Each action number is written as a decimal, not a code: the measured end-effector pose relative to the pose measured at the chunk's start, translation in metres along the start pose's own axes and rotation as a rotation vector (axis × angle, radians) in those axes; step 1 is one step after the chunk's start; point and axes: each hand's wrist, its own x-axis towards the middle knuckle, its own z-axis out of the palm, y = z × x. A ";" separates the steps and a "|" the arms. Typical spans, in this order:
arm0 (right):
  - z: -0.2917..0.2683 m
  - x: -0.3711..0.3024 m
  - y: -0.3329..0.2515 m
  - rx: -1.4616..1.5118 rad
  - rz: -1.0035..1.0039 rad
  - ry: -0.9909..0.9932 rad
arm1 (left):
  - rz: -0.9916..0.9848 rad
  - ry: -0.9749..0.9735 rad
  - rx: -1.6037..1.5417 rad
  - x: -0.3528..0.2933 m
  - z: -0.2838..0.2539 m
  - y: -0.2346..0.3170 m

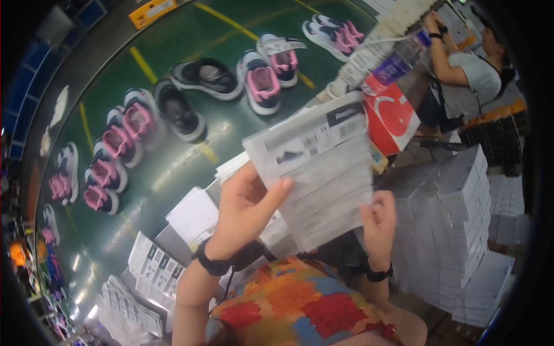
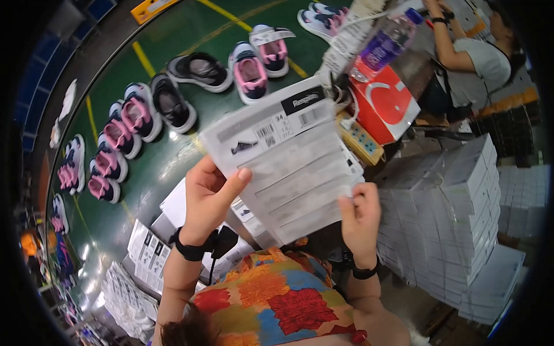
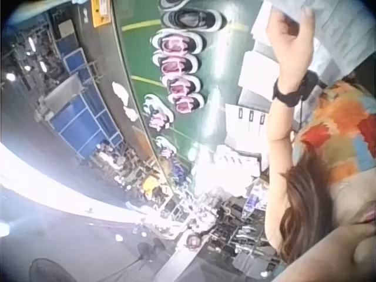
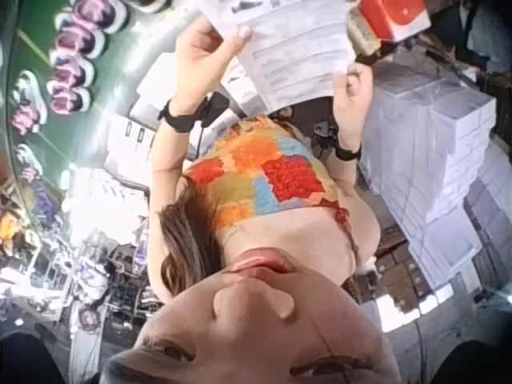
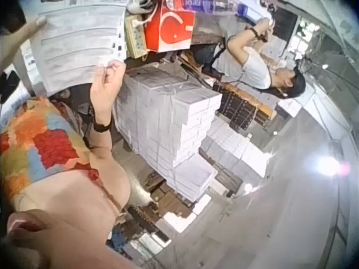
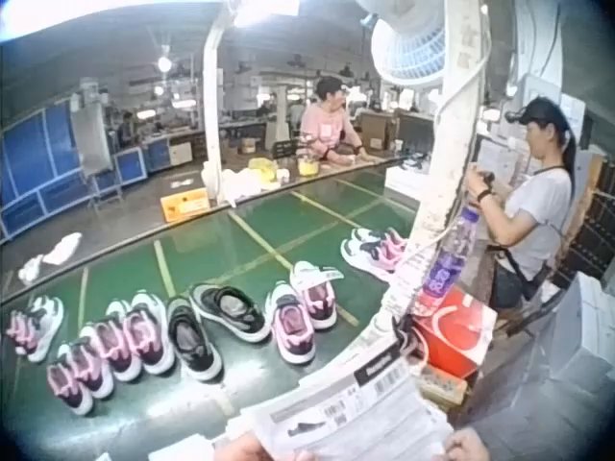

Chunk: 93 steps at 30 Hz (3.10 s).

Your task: Inspecting manufactured shoes and matching them with product labels and barcodes.

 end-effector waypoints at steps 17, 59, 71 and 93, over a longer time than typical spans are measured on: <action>0.179 0.018 -0.141 -0.196 -1.331 -0.519 | 0.419 0.236 0.766 -0.102 -0.067 0.079; 0.274 0.289 -0.041 0.808 0.135 -0.044 | -0.105 0.396 0.196 -0.029 -0.214 -0.030; 0.340 0.313 0.011 -0.813 -1.197 -0.434 | 0.268 0.428 1.148 0.090 -0.194 -0.056; 0.188 0.118 -0.052 0.021 -0.343 -0.733 | 0.424 0.363 0.930 0.069 -0.162 -0.007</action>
